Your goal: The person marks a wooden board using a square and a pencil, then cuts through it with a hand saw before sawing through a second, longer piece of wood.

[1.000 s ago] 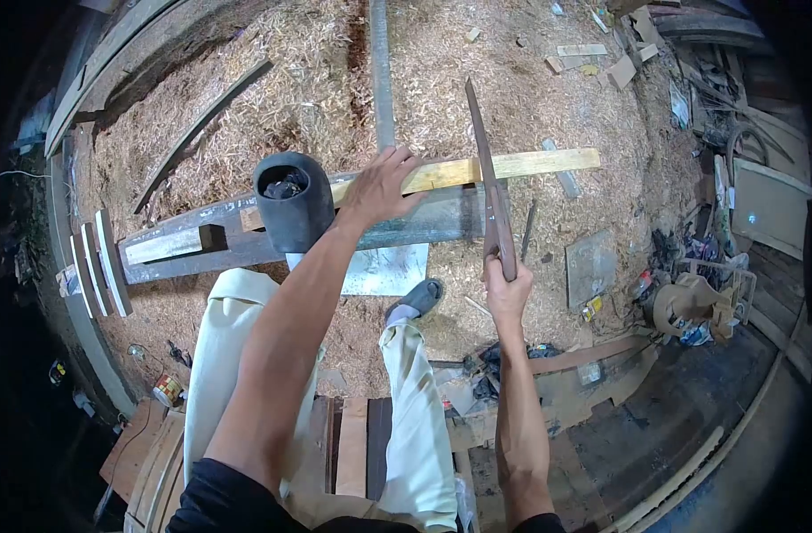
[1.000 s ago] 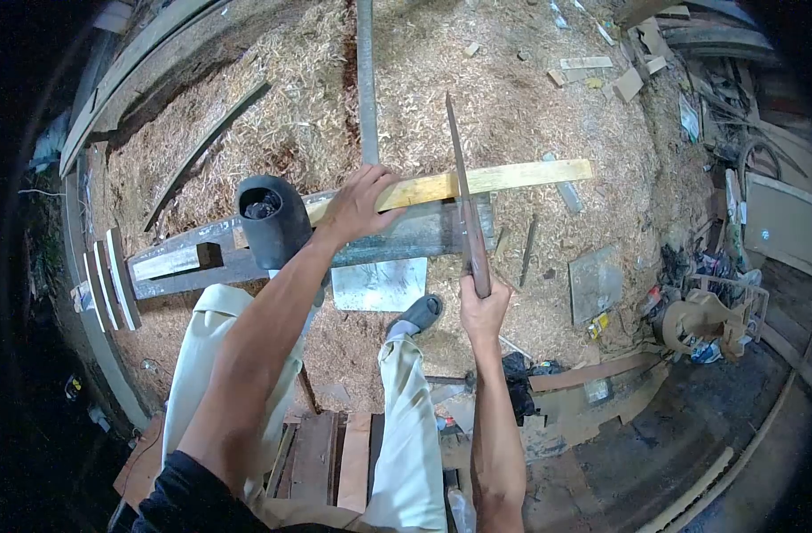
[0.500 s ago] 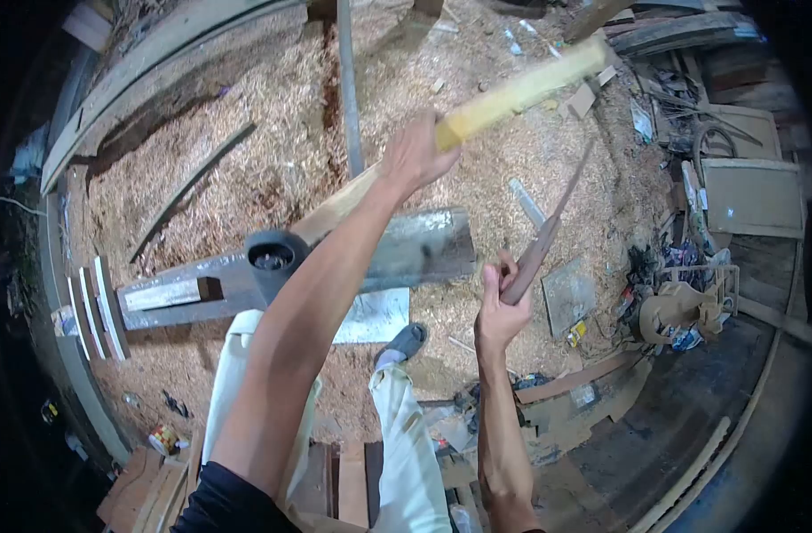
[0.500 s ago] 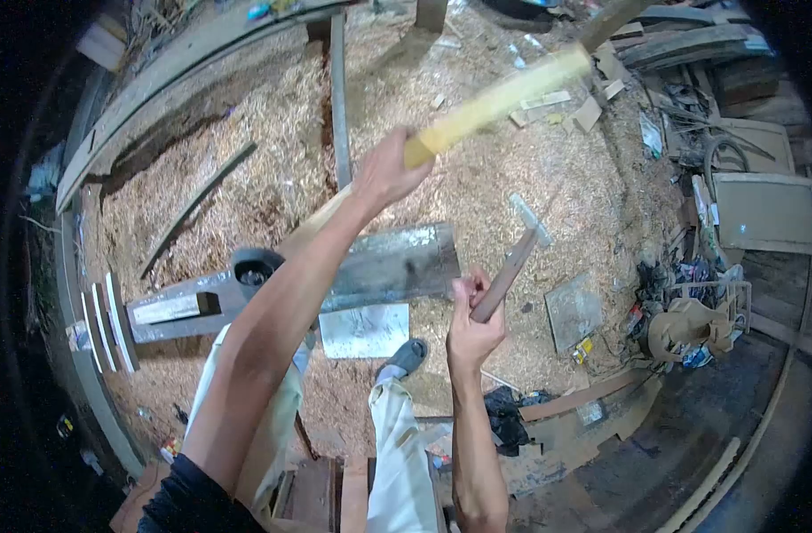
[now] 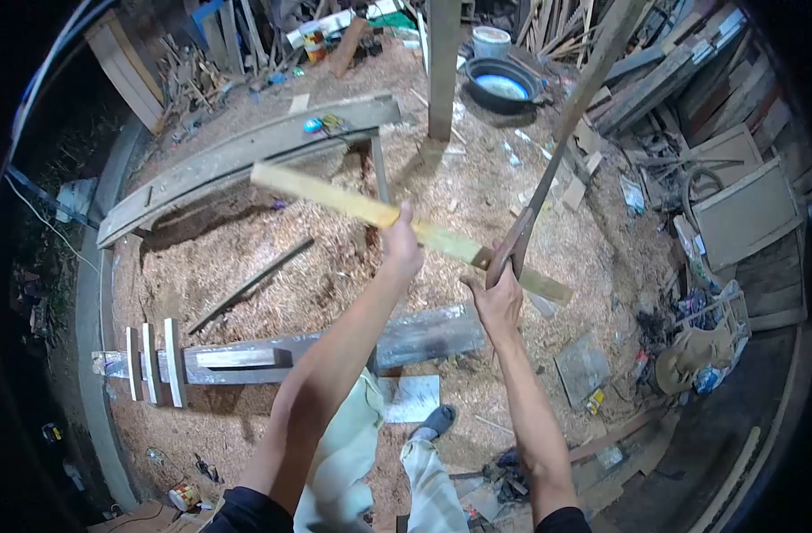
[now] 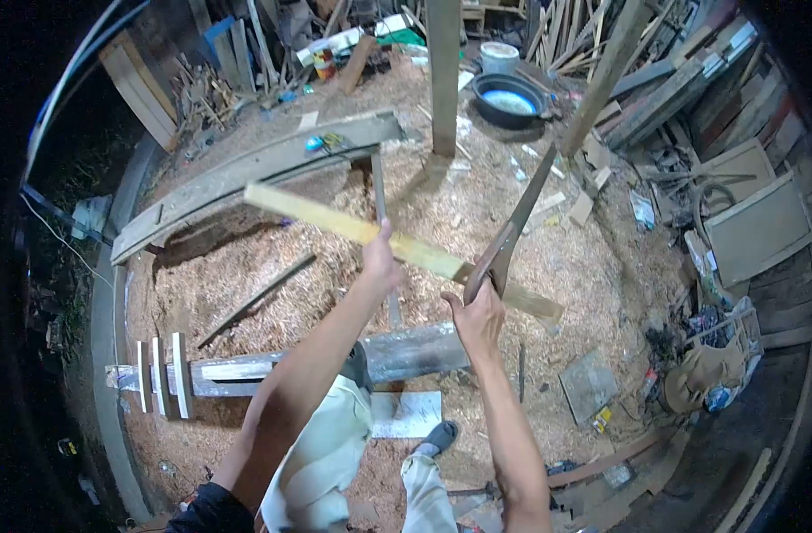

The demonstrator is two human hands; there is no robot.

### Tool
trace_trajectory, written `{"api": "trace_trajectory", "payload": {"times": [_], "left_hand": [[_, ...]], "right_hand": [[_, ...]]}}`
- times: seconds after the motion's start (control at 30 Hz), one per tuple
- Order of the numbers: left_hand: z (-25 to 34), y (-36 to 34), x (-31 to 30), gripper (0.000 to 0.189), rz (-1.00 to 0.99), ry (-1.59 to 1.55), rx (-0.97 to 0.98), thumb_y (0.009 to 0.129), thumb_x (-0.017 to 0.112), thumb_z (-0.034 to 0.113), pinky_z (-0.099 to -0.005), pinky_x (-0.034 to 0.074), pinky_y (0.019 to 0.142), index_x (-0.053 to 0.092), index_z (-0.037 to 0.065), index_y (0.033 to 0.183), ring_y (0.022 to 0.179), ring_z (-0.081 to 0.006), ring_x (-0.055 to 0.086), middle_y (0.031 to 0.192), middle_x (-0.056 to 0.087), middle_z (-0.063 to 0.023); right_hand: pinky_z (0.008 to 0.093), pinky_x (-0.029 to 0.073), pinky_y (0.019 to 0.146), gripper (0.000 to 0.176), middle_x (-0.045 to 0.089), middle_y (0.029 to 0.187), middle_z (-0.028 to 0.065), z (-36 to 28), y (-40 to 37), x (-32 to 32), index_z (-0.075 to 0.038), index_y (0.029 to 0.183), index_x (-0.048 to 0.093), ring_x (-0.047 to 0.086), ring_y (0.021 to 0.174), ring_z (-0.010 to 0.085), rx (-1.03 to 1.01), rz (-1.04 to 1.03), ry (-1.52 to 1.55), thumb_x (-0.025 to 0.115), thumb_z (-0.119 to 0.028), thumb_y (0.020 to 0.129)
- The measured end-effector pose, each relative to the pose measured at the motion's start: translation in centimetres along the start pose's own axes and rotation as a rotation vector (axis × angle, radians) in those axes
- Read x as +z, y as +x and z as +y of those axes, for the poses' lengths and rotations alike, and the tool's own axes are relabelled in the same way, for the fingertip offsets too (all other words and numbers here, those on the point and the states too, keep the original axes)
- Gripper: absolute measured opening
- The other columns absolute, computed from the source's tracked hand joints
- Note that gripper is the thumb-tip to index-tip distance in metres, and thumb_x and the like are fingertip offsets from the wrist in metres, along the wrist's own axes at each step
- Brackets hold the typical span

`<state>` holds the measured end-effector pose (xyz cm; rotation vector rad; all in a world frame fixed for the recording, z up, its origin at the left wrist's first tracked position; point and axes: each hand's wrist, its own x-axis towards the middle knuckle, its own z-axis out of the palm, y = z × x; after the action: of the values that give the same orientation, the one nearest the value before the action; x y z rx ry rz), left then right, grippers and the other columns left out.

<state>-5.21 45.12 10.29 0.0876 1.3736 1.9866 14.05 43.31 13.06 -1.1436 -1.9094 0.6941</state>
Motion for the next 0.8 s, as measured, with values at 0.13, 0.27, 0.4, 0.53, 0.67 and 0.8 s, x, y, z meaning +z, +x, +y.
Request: {"api": "trace_trajectory", "payload": {"times": [0.13, 0.27, 0.4, 0.53, 0.67, 0.8], "left_hand": [[3.7, -1.6, -2.1, 0.042, 0.003, -0.164, -0.215, 0.095, 0.054, 0.028, -0.0422, 0.045, 0.09, 0.043, -0.001, 0.122, 0.099, -0.0244, 0.056, 0.111, 0.055, -0.0125], [6.2, -1.8, -4.6, 0.041, -0.151, 0.017, -0.223, 0.097, 0.051, 0.03, -0.0422, 0.047, 0.088, 0.045, -0.002, 0.121, 0.096, -0.0256, 0.058, 0.107, 0.058, -0.0138], [12.7, -6.0, -6.7, 0.047, -0.532, 1.543, -0.001, 0.09, 0.058, 0.031, -0.0431, 0.046, 0.092, 0.046, -0.001, 0.121, 0.112, -0.0324, 0.054, 0.124, 0.053, -0.0201], [11.0, -5.7, -9.0, 0.064, -0.595, 1.769, 1.27, 0.079, 0.066, 0.028, -0.0418, 0.031, 0.108, 0.04, 0.001, 0.131, 0.129, -0.0324, 0.037, 0.137, 0.041, -0.0168], [5.6, -1.6, -10.7, 0.069, -0.809, 1.903, 0.98, 0.079, 0.066, 0.032, -0.0387, 0.033, 0.106, 0.037, 0.003, 0.134, 0.127, -0.0268, 0.041, 0.131, 0.048, -0.0125], [-1.3, -2.4, -12.5, 0.041, -0.907, 2.021, 0.442, 0.081, 0.06, 0.017, -0.0399, 0.054, 0.076, 0.053, 0.007, 0.12, 0.096, -0.03, 0.064, 0.104, 0.065, -0.0118]], "right_hand": [[0.0457, 0.043, 0.077, 0.042, 0.062, 0.091, 0.0196, -1.6, 1.7, -0.4, 0.003, 0.104, 0.054, 0.058, 0.085, 0.0369, -0.252, -0.009, -0.296, 0.075, -0.008, 0.07], [0.0427, 0.044, 0.078, 0.03, 0.064, 0.09, 0.0194, -2.6, 4.0, -0.5, 0.005, 0.1, 0.058, 0.059, 0.087, 0.0336, -0.319, -0.213, -0.309, 0.069, -0.002, 0.074], [0.0413, 0.045, 0.081, 0.035, 0.065, 0.095, 0.0186, -0.1, 3.5, -0.2, 0.005, 0.106, 0.059, 0.06, 0.09, 0.0302, -0.322, -0.19, -0.334, 0.07, -0.006, 0.075], [0.0415, 0.044, 0.085, 0.045, 0.063, 0.096, 0.0201, 3.2, 1.9, -0.3, 0.004, 0.112, 0.058, 0.058, 0.093, 0.0356, -0.247, -0.306, -0.329, 0.075, -0.009, 0.071], [0.0427, 0.043, 0.082, 0.04, 0.062, 0.092, 0.0192, 6.9, -0.2, -0.3, 0.002, 0.103, 0.058, 0.057, 0.09, 0.0364, -0.34, -0.367, -0.303, 0.076, -0.009, 0.068], [0.0431, 0.043, 0.081, 0.037, 0.061, 0.091, 0.0195, 10.7, -1.8, 0.4, 0.002, 0.099, 0.057, 0.057, 0.09, 0.0369, -0.257, -0.541, -0.35, 0.075, -0.008, 0.068]]}}
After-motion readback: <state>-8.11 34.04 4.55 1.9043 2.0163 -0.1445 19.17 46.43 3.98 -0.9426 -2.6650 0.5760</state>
